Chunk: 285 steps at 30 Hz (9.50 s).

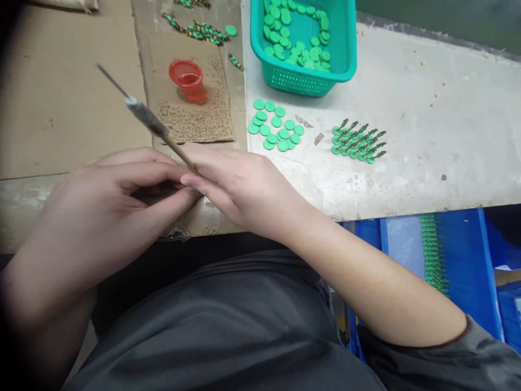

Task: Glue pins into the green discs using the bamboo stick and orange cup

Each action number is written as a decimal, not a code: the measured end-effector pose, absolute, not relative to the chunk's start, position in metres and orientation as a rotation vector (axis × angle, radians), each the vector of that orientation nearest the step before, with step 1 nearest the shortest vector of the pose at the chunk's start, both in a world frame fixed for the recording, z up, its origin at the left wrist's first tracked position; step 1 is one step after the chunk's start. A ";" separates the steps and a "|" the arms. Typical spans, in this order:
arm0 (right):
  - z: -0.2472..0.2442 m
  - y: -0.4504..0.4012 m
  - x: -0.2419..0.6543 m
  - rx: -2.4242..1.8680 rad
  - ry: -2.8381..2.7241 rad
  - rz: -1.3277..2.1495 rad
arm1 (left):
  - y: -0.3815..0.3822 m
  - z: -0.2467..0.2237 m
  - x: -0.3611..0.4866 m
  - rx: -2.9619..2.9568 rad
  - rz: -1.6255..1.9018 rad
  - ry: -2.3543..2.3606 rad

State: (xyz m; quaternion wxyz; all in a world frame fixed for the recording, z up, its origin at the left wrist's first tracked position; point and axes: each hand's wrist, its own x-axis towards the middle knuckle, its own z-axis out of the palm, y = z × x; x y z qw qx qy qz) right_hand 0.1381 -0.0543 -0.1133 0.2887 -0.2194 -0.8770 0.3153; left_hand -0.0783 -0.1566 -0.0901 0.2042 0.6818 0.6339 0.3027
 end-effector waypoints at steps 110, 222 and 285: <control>-0.116 -0.058 0.220 -0.635 -2.232 0.906 | -0.128 -0.085 -0.013 1.983 0.864 1.572; -0.103 -0.070 0.202 -0.909 -1.918 1.098 | -0.151 -0.094 -0.055 2.021 0.878 1.697; -0.113 -0.092 0.221 -0.946 -1.796 1.108 | -0.140 -0.007 -0.032 1.254 1.106 1.554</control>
